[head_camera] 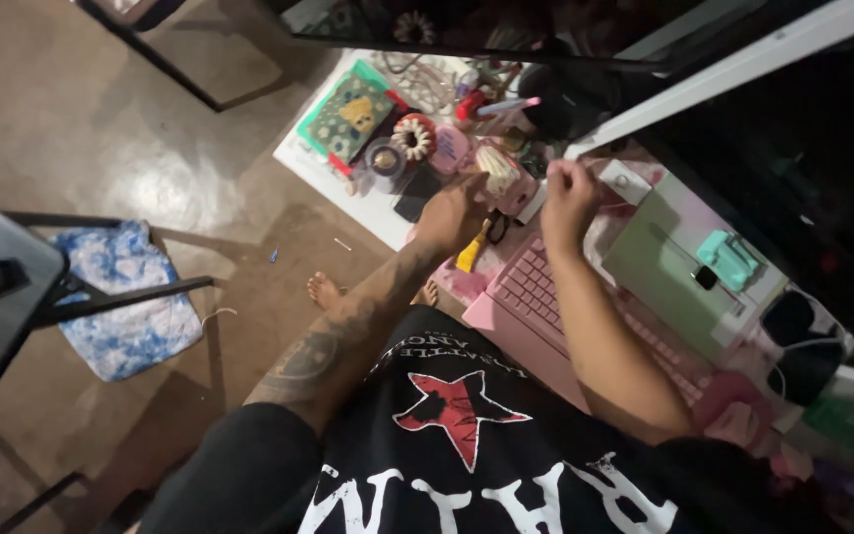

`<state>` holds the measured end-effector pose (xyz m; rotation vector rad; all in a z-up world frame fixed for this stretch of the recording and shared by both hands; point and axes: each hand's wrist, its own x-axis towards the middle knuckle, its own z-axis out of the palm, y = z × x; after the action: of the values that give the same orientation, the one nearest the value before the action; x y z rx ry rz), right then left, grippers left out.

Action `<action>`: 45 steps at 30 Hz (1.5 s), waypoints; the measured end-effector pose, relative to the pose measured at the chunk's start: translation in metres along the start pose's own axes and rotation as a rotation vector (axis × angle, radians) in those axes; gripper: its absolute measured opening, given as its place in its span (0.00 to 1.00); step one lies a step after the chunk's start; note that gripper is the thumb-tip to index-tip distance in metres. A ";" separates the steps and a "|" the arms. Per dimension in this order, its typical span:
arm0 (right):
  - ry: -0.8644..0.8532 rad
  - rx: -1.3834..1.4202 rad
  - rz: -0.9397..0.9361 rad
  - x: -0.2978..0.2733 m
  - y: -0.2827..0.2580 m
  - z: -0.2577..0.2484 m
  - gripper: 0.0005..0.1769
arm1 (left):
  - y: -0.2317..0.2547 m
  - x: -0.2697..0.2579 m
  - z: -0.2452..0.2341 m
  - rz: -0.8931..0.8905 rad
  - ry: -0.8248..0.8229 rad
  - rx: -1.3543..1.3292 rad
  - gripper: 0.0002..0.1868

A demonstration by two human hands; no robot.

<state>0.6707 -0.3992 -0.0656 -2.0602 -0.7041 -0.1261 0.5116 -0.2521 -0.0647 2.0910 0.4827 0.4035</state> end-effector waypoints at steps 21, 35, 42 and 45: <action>-0.783 0.442 -0.514 -0.198 -0.363 0.181 0.07 | -0.067 -0.322 -0.266 -0.458 0.796 -0.004 0.14; -1.086 0.486 -0.639 -0.355 -0.508 0.311 0.08 | -0.147 -0.511 -0.383 -0.665 1.145 0.074 0.15; -1.222 0.450 -0.754 -0.372 -0.531 0.393 0.07 | -0.173 -0.534 -0.411 -0.785 1.232 0.100 0.16; -1.210 0.537 -0.856 -0.380 -0.542 0.432 0.05 | -0.201 -0.542 -0.421 -0.798 1.258 0.059 0.16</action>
<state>-0.0078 0.0049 -0.0404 -1.0265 -2.0395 0.8054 -0.1897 -0.1119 -0.0689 1.2753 1.9493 1.1746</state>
